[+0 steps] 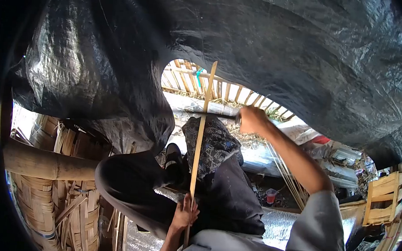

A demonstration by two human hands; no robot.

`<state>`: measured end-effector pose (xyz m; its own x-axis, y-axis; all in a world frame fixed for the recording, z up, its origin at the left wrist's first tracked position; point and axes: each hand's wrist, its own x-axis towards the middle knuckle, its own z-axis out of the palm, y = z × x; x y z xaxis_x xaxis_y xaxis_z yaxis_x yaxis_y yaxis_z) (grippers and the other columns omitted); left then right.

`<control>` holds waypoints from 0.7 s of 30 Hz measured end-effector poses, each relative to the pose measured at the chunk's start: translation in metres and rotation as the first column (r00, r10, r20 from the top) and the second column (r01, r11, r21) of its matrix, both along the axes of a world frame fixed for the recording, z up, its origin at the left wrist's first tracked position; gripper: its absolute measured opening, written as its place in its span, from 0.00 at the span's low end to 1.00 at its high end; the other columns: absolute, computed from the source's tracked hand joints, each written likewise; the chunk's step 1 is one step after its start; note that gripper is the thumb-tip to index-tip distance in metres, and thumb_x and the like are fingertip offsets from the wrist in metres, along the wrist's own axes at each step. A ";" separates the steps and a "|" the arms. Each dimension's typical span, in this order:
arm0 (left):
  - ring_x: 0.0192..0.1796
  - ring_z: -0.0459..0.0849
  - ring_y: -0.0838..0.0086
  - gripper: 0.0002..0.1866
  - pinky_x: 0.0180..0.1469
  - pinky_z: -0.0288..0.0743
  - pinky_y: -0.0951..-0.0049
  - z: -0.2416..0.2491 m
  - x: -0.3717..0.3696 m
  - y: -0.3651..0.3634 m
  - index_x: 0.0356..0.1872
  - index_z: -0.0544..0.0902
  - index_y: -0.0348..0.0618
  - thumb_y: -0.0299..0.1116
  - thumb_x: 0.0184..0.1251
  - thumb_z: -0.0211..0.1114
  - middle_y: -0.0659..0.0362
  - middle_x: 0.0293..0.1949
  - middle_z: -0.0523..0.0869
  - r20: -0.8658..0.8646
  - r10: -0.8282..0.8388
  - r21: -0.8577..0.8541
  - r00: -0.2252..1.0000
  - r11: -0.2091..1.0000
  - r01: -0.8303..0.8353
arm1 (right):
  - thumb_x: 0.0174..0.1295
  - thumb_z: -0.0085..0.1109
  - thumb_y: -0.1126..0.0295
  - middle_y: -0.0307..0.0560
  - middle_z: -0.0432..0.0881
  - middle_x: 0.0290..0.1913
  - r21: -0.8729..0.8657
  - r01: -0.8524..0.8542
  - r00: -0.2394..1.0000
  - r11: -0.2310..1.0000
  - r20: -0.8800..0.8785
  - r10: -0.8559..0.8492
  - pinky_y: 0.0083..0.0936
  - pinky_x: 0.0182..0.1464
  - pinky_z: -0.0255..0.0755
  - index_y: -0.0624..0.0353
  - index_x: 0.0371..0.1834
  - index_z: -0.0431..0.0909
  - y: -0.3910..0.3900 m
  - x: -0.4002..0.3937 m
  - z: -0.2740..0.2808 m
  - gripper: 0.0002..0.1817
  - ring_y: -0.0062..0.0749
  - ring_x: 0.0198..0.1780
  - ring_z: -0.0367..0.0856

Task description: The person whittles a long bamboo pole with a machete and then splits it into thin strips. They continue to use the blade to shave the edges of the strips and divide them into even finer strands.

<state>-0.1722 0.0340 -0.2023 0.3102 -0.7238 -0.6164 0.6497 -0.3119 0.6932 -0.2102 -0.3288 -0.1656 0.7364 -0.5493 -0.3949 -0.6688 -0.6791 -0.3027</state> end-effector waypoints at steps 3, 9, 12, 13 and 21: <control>0.08 0.58 0.81 0.23 0.08 0.51 0.79 0.007 -0.002 0.004 0.23 0.65 0.47 0.54 0.69 0.38 0.65 0.10 0.59 0.117 0.005 0.059 0.993 0.998 -0.012 | 0.37 0.55 0.73 0.64 0.79 0.25 0.015 0.282 0.957 0.959 -0.069 -0.281 0.32 0.27 0.75 0.74 0.23 0.77 -0.053 0.009 -0.004 0.12 0.39 0.27 0.82; 0.15 0.71 0.80 0.21 0.16 0.64 0.79 -0.024 -0.009 0.005 0.23 0.71 0.43 0.49 0.67 0.49 0.63 0.17 0.72 0.320 -0.284 0.183 0.904 0.955 0.235 | 0.36 0.58 0.72 0.59 0.80 0.25 -0.112 -0.129 0.973 0.985 -0.206 0.104 0.36 0.31 0.74 0.69 0.27 0.78 -0.027 -0.029 -0.051 0.13 0.45 0.29 0.81; 0.10 0.70 0.77 0.28 0.13 0.60 0.76 -0.026 -0.013 0.000 0.17 0.72 0.39 0.50 0.69 0.41 0.62 0.08 0.69 0.234 -0.091 0.089 0.968 0.993 0.072 | 0.37 0.61 0.68 0.56 0.79 0.21 0.125 -0.133 0.973 0.983 -0.174 0.153 0.35 0.26 0.72 0.65 0.23 0.78 -0.001 -0.061 -0.127 0.11 0.41 0.23 0.79; 0.10 0.70 0.77 0.28 0.13 0.60 0.76 -0.026 -0.013 -0.001 0.17 0.72 0.39 0.50 0.69 0.41 0.62 0.08 0.69 0.232 -0.092 0.091 0.968 0.993 0.072 | 0.40 0.62 0.68 0.54 0.78 0.19 0.231 0.102 0.976 0.968 -0.212 -0.052 0.32 0.22 0.71 0.66 0.22 0.77 0.014 -0.067 -0.117 0.11 0.37 0.20 0.77; 0.14 0.70 0.84 0.19 0.15 0.62 0.81 0.009 -0.001 -0.015 0.24 0.72 0.40 0.45 0.67 0.50 0.65 0.11 0.70 0.393 -0.122 0.014 0.911 0.992 0.126 | 0.50 0.64 0.63 0.47 0.74 0.14 0.535 0.647 0.747 0.543 -0.303 -0.592 0.24 0.12 0.64 0.66 0.17 0.72 0.069 -0.157 -0.153 0.17 0.27 0.12 0.72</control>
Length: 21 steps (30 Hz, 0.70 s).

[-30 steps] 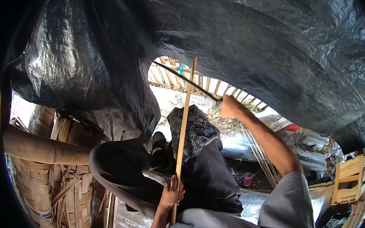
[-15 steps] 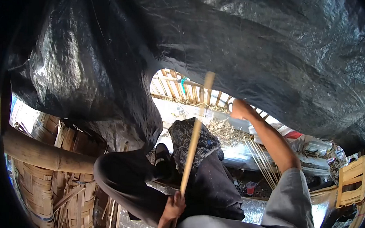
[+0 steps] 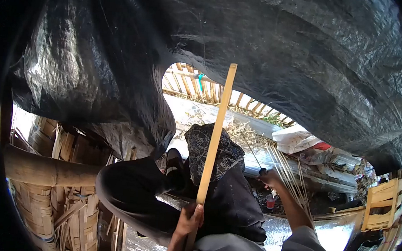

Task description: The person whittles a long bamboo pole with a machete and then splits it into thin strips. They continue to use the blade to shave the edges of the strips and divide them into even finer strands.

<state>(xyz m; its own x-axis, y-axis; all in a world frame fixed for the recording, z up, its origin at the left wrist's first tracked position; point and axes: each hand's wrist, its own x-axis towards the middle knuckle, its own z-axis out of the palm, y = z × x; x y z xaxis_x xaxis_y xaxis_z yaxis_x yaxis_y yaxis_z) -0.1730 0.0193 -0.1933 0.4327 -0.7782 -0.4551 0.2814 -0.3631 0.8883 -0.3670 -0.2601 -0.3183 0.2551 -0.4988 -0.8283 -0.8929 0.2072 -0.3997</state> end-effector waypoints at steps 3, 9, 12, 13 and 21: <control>0.17 0.73 0.84 0.12 0.17 0.66 0.83 0.005 0.007 -0.009 0.32 0.72 0.38 0.38 0.65 0.56 0.65 0.15 0.73 -0.062 0.010 -0.025 0.998 1.000 -0.012 | 0.50 0.64 0.66 0.40 0.67 0.14 -0.045 0.245 0.959 0.968 0.155 -0.236 0.22 0.13 0.62 0.62 0.22 0.69 0.026 -0.011 0.040 0.14 0.24 0.12 0.66; 0.18 0.74 0.82 0.10 0.19 0.71 0.81 0.001 0.010 -0.019 0.41 0.73 0.35 0.32 0.66 0.53 0.60 0.22 0.77 -0.285 0.039 -0.109 0.958 0.991 -0.072 | 0.55 0.60 0.58 0.36 0.66 0.13 -0.197 0.543 0.781 0.816 0.474 -0.405 0.19 0.13 0.57 0.59 0.20 0.69 0.053 0.012 0.108 0.17 0.18 0.12 0.63; 0.18 0.72 0.84 0.10 0.19 0.68 0.83 0.004 0.019 -0.023 0.43 0.72 0.36 0.31 0.67 0.52 0.60 0.23 0.76 -0.350 -0.040 -0.095 0.936 0.995 0.007 | 0.58 0.57 0.56 0.35 0.64 0.12 -0.177 0.443 0.812 0.879 0.493 -0.310 0.20 0.14 0.58 0.58 0.22 0.68 0.056 0.030 0.139 0.18 0.19 0.13 0.64; 0.18 0.71 0.85 0.10 0.18 0.65 0.84 0.005 0.021 -0.024 0.44 0.71 0.36 0.31 0.67 0.51 0.60 0.23 0.75 -0.389 -0.083 -0.079 0.918 0.995 0.057 | 0.58 0.56 0.56 0.35 0.64 0.11 -0.169 0.383 0.813 0.908 0.529 -0.244 0.22 0.14 0.59 0.58 0.22 0.68 0.057 0.033 0.143 0.18 0.20 0.13 0.65; 0.21 0.63 0.83 0.21 0.22 0.57 0.82 0.001 0.021 -0.026 0.41 0.72 0.35 0.47 0.69 0.47 0.62 0.24 0.69 -0.807 0.090 -0.105 0.584 0.951 -0.292 | 0.58 0.54 0.54 0.45 0.72 0.14 -0.623 -0.132 0.806 0.771 0.385 0.450 0.28 0.21 0.66 0.61 0.30 0.72 0.091 0.082 0.153 0.18 0.36 0.16 0.73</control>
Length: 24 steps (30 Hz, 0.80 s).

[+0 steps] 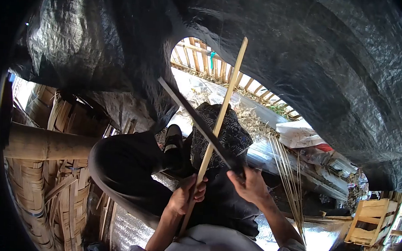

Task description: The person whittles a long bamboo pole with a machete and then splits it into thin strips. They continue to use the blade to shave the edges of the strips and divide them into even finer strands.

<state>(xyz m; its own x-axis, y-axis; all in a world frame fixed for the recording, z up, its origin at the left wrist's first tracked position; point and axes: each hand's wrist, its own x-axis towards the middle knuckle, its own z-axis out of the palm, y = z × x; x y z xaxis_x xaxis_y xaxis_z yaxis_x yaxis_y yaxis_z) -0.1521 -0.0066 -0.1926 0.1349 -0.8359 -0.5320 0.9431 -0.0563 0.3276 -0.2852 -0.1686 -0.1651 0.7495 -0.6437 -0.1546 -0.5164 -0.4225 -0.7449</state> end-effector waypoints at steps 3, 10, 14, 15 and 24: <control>0.22 0.65 0.82 0.19 0.23 0.59 0.82 0.002 0.005 -0.001 0.40 0.71 0.36 0.45 0.68 0.48 0.61 0.25 0.69 0.068 -0.068 0.016 0.995 0.998 0.067 | 0.56 0.56 0.57 0.49 0.74 0.17 -0.090 -0.086 0.994 0.992 0.053 0.091 0.31 0.23 0.68 0.62 0.34 0.73 0.000 0.000 -0.010 0.17 0.45 0.19 0.75; 0.17 0.62 0.85 0.13 0.18 0.55 0.86 0.002 0.005 -0.010 0.36 0.71 0.40 0.41 0.67 0.52 0.64 0.23 0.68 0.065 -0.059 0.021 0.996 0.998 0.057 | 0.55 0.58 0.55 0.51 0.76 0.16 -0.155 -0.159 0.983 0.975 0.069 0.171 0.35 0.25 0.73 0.62 0.36 0.73 -0.006 0.001 -0.013 0.19 0.49 0.21 0.78; 0.16 0.60 0.86 0.13 0.16 0.53 0.86 -0.002 0.005 -0.018 0.31 0.71 0.42 0.43 0.66 0.54 0.65 0.21 0.67 0.115 -0.033 0.009 0.993 0.999 0.032 | 0.51 0.60 0.54 0.52 0.77 0.19 -0.100 -0.225 0.970 0.969 -0.120 0.213 0.36 0.29 0.73 0.61 0.39 0.76 -0.004 0.010 0.003 0.21 0.49 0.24 0.78; 0.16 0.60 0.86 0.13 0.16 0.53 0.86 0.000 0.004 -0.018 0.31 0.71 0.42 0.43 0.66 0.54 0.65 0.21 0.67 0.112 -0.037 0.010 0.993 0.999 0.036 | 0.50 0.60 0.52 0.51 0.77 0.18 -0.157 -0.259 0.958 0.953 -0.165 0.233 0.36 0.28 0.73 0.61 0.38 0.77 -0.005 0.013 0.005 0.23 0.47 0.23 0.78; 0.15 0.59 0.86 0.22 0.15 0.50 0.85 0.013 -0.008 0.005 0.42 0.72 0.35 0.47 0.62 0.58 0.66 0.19 0.65 0.001 -0.053 0.153 0.999 0.987 0.052 | 0.50 0.56 0.43 0.52 0.76 0.17 -0.315 -0.070 0.967 0.946 -0.254 -0.013 0.40 0.30 0.73 0.59 0.22 0.77 -0.011 0.028 -0.003 0.26 0.51 0.24 0.78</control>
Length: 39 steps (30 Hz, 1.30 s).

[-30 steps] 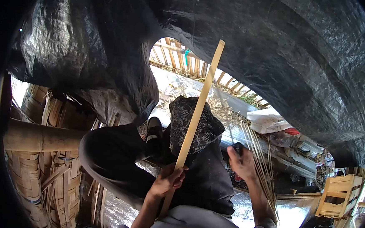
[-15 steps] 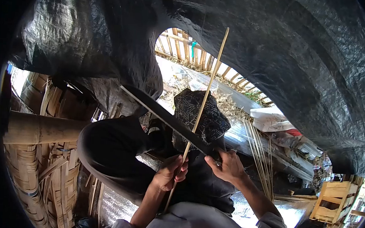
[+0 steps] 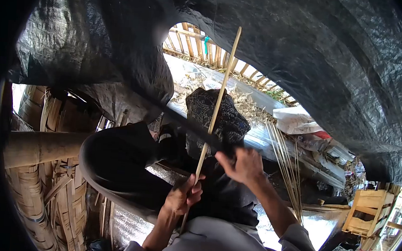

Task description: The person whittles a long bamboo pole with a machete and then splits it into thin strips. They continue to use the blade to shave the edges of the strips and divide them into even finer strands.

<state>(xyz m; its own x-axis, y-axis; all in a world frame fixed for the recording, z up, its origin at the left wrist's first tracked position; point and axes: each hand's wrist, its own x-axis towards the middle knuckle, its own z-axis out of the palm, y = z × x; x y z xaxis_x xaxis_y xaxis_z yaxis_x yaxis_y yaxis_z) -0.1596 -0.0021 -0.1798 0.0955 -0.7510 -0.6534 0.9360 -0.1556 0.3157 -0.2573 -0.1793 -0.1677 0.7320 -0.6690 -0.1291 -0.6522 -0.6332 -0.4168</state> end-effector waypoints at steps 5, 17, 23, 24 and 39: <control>0.14 0.59 0.85 0.23 0.15 0.51 0.85 0.011 -0.005 0.014 0.45 0.71 0.32 0.46 0.63 0.57 0.65 0.19 0.66 0.045 -0.020 0.016 0.999 1.000 0.019 | 0.57 0.53 0.49 0.59 0.78 0.29 0.128 0.066 0.991 0.990 0.108 -0.080 0.40 0.39 0.71 0.61 0.28 0.77 -0.010 -0.002 0.002 0.22 0.54 0.36 0.76; 0.14 0.60 0.85 0.23 0.15 0.51 0.85 0.000 -0.008 0.012 0.43 0.73 0.32 0.46 0.62 0.58 0.66 0.18 0.65 0.205 -0.050 -0.015 0.977 0.998 0.054 | 0.50 0.51 0.37 0.47 0.77 0.17 0.019 -0.226 0.947 0.974 -0.230 0.225 0.37 0.29 0.73 0.53 0.35 0.80 -0.008 -0.026 0.026 0.29 0.42 0.23 0.79; 0.14 0.59 0.85 0.27 0.15 0.50 0.85 -0.004 -0.012 0.022 0.46 0.72 0.30 0.48 0.60 0.59 0.66 0.18 0.64 0.148 -0.036 -0.037 0.988 0.998 0.042 | 0.56 0.47 0.39 0.50 0.74 0.13 0.093 0.071 0.996 0.993 -0.061 -0.066 0.30 0.21 0.67 0.64 0.18 0.76 -0.079 -0.023 0.005 0.33 0.37 0.18 0.76; 0.14 0.59 0.85 0.27 0.15 0.50 0.85 -0.003 -0.011 0.020 0.47 0.71 0.30 0.48 0.60 0.59 0.66 0.18 0.64 0.117 -0.024 -0.050 0.993 0.998 0.030 | 0.57 0.47 0.40 0.51 0.74 0.13 0.035 0.116 0.993 0.993 0.009 -0.117 0.31 0.20 0.67 0.64 0.17 0.75 -0.085 -0.019 0.009 0.33 0.37 0.18 0.76; 0.15 0.55 0.88 0.30 0.16 0.48 0.86 -0.003 -0.005 0.007 0.48 0.71 0.31 0.54 0.62 0.53 0.68 0.19 0.59 0.237 -0.092 -0.071 0.967 0.991 0.111 | 0.51 0.47 0.34 0.46 0.72 0.10 -0.170 -0.317 0.947 0.933 -0.110 0.302 0.31 0.13 0.65 0.57 0.19 0.76 -0.028 -0.018 0.028 0.32 0.35 0.12 0.73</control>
<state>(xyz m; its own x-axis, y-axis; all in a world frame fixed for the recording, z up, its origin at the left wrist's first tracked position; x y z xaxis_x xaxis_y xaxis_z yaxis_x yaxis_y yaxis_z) -0.1649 0.0052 -0.1826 0.1581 -0.8154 -0.5569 0.8158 -0.2099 0.5390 -0.2749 -0.2077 -0.1395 0.8987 -0.4287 -0.0930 -0.4383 -0.8691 -0.2292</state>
